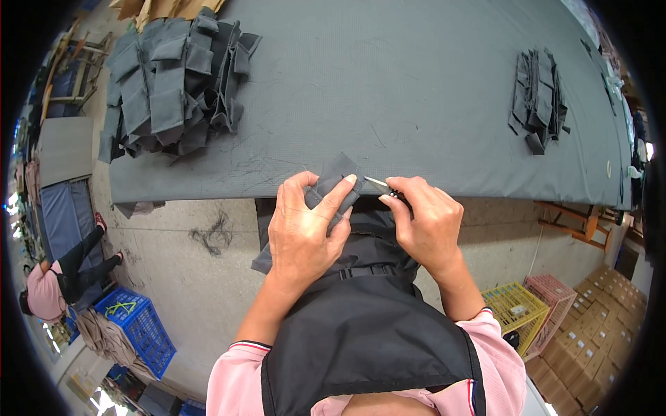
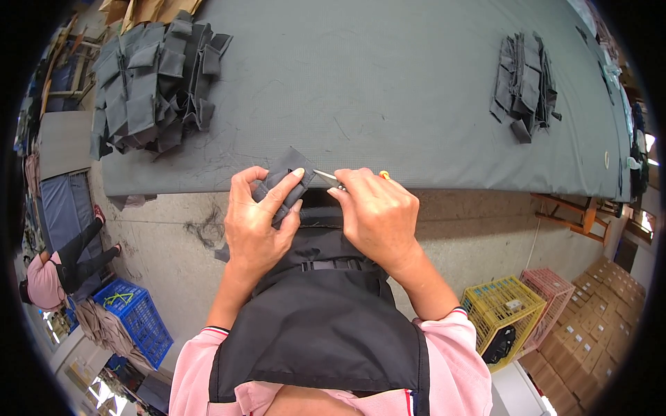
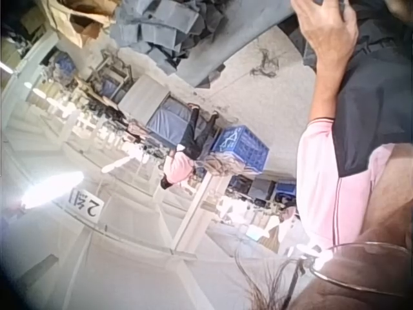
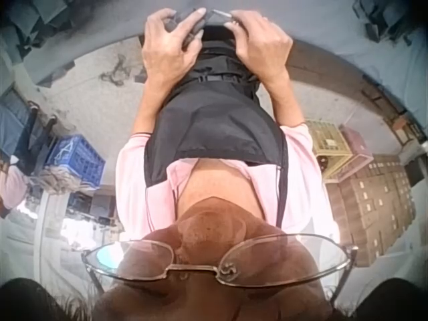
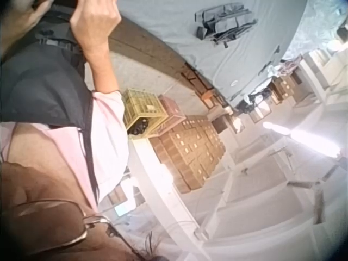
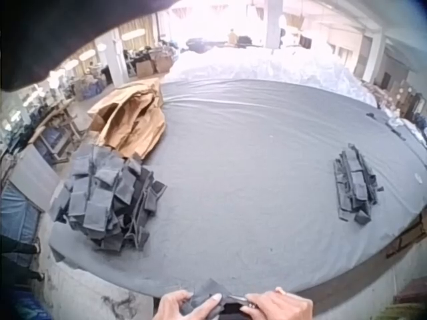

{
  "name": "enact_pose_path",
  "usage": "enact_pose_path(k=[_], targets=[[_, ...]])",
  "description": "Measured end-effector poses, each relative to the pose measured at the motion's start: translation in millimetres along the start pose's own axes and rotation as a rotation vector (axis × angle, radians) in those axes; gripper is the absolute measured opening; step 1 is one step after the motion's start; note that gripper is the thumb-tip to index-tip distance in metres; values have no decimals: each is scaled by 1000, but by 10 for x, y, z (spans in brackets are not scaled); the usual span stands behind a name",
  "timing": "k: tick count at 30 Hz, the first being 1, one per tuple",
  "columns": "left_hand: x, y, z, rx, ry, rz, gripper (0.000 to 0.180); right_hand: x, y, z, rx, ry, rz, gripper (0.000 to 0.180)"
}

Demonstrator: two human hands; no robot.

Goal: The person is trimming loose threads from black fabric strips using a pair of clippers at a factory workbench.

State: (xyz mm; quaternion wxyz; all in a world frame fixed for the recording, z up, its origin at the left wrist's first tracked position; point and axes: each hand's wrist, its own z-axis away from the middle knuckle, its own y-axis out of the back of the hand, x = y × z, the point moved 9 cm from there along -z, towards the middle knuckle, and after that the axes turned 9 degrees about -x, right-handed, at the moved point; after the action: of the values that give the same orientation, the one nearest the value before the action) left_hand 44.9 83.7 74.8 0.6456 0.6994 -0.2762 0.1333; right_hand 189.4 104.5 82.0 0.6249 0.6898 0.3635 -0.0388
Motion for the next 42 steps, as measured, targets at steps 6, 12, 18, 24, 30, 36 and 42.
enact_pose_path(k=[6,12,18,24,30,36,42], targets=[[35,-97,-1,30,5,138,66,480,-676,14,-166,-525,-1191,13],[-360,-380,84,-282,286,1526,109,498,-936,-95,-213,-679,-1701,12],[-346,-653,207,-395,569,1536,34,365,-1008,-341,-154,-573,-1374,20],[-469,-495,143,-240,585,1464,30,122,-248,-50,85,-107,-489,27],[-372,-531,130,-276,531,1469,31,-61,-266,-48,111,67,-327,28],[-402,-545,188,-283,563,1441,34,-148,-266,-49,139,162,-206,29],[-373,-590,212,-300,588,1565,32,-93,-198,0,187,85,-361,26]])
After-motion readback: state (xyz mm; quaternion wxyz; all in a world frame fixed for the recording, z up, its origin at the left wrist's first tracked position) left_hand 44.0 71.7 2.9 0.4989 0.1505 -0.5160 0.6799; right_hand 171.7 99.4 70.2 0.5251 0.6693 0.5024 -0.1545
